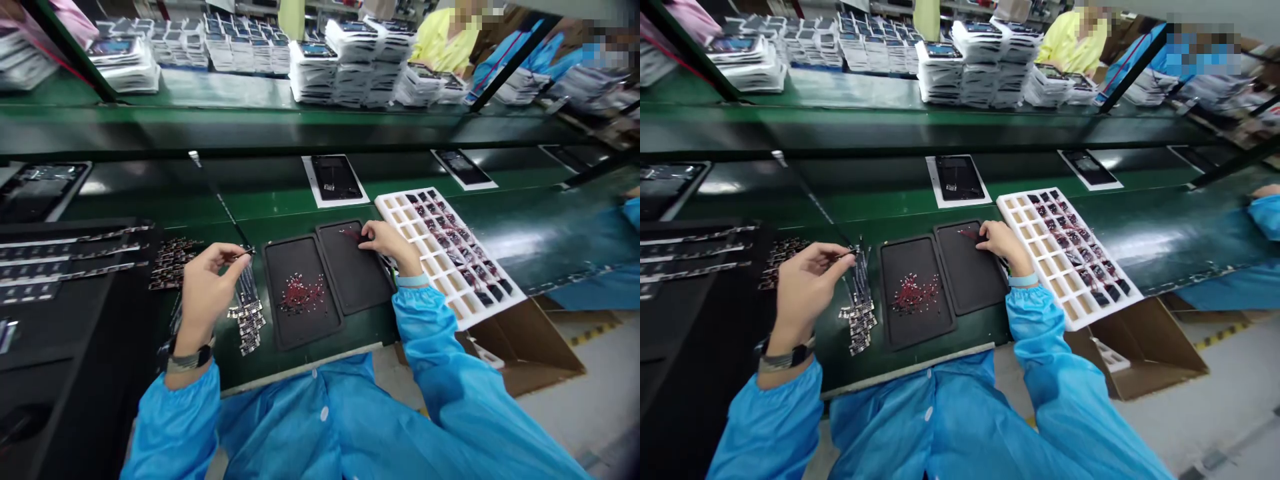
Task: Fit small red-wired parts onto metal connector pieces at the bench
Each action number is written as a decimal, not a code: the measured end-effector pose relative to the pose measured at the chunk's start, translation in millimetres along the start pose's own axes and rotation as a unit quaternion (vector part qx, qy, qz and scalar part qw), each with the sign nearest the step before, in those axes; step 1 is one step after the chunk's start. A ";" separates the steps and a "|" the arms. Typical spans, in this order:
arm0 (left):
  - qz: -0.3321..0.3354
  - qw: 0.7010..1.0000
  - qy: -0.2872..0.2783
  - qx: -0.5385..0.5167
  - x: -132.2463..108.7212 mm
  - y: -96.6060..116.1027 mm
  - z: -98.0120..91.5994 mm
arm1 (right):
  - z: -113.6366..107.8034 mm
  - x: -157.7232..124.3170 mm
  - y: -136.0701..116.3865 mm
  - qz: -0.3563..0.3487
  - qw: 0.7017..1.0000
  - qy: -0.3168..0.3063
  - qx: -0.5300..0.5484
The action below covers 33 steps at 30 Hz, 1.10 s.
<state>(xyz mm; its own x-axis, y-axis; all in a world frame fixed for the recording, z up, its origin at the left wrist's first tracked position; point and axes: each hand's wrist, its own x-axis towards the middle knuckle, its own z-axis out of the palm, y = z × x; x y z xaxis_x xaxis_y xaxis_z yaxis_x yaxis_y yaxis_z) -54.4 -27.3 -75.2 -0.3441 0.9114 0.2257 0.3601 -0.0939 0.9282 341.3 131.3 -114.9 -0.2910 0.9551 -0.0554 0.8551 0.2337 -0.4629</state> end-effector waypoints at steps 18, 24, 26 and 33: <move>-0.064 0.996 -0.019 -0.064 13.5 -39.9 30.1 | -12.8 -24.5 -22.4 -0.017 0.943 0.025 0.331; -0.096 0.985 -0.043 -0.135 10.4 -29.3 30.7 | 7.3 -29.1 -66.7 -0.048 0.885 -0.104 0.451; -0.103 0.980 -0.073 -0.152 8.8 -25.1 31.5 | 13.8 -31.1 -86.1 -0.049 0.878 -0.127 0.459; -0.118 0.961 -0.149 -0.199 3.1 -20.9 39.4 | 37.5 -35.8 -139.8 -0.053 0.886 -0.178 0.426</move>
<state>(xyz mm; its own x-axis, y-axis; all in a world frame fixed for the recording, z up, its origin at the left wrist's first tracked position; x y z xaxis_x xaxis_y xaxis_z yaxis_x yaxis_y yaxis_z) -28.9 -6.7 -105.5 -0.0899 0.9950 -0.0441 -0.0783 0.0371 0.9962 216.1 57.6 -81.4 -0.5960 0.7832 -0.1772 0.2255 -0.0486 -0.9730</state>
